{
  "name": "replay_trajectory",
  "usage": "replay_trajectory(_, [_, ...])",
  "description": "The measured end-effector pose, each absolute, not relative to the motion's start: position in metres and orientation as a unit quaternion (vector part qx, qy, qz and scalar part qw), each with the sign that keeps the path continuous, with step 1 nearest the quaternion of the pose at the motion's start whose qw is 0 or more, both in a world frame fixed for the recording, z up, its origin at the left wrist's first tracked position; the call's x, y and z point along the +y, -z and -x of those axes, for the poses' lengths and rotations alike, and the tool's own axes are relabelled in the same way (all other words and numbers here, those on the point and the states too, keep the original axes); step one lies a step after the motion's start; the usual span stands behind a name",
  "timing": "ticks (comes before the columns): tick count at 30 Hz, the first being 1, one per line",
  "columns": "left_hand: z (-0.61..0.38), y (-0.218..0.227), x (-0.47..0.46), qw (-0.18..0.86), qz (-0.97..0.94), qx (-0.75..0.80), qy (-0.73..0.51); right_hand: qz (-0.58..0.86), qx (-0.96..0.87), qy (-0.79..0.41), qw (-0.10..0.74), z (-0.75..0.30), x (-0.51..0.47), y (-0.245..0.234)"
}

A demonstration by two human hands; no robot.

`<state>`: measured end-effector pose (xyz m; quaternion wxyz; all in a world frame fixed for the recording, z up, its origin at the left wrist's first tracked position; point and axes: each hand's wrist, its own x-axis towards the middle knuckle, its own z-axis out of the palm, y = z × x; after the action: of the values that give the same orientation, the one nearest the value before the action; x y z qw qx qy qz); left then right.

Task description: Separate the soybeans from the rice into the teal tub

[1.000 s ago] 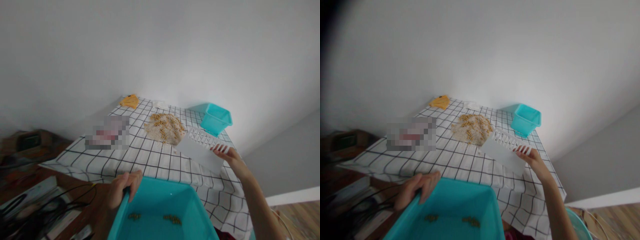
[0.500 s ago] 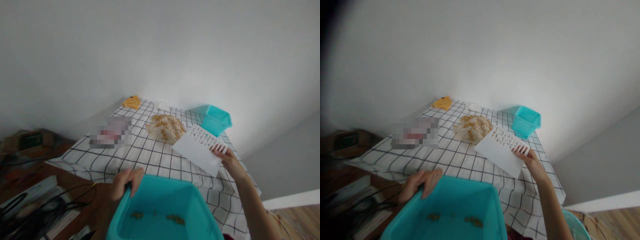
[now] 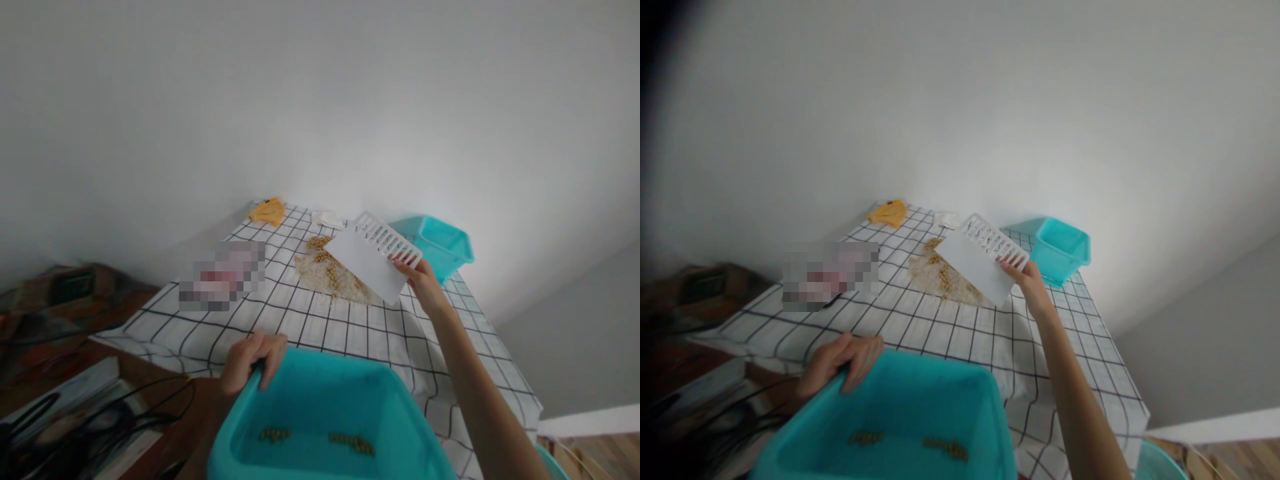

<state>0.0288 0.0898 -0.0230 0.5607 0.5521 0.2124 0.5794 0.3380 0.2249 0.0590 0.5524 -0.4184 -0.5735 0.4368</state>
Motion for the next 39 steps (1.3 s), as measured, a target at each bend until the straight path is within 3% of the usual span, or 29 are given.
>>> replay_trajectory(9, [-0.032,0.022,0.077,0.536,-0.535,0.257,-0.601,0.385,-0.626,-0.483,0.477,-0.329,0.222,-0.038])
replay_trajectory(17, [-0.023,0.019,0.073,0.544,-0.571,0.255,-0.560,0.399,-0.734,-0.417,0.358,-0.319,0.211,-0.049])
replay_trajectory(22, [-0.021,0.016,0.072,0.556,-0.582,0.269,-0.529,0.457,-0.728,-0.336,0.386,-0.318,0.215,-0.048])
replay_trajectory(39, [-0.028,0.013,0.070,0.562,-0.548,0.265,-0.560,0.456,-0.633,-0.332,0.530,-0.321,0.228,-0.035])
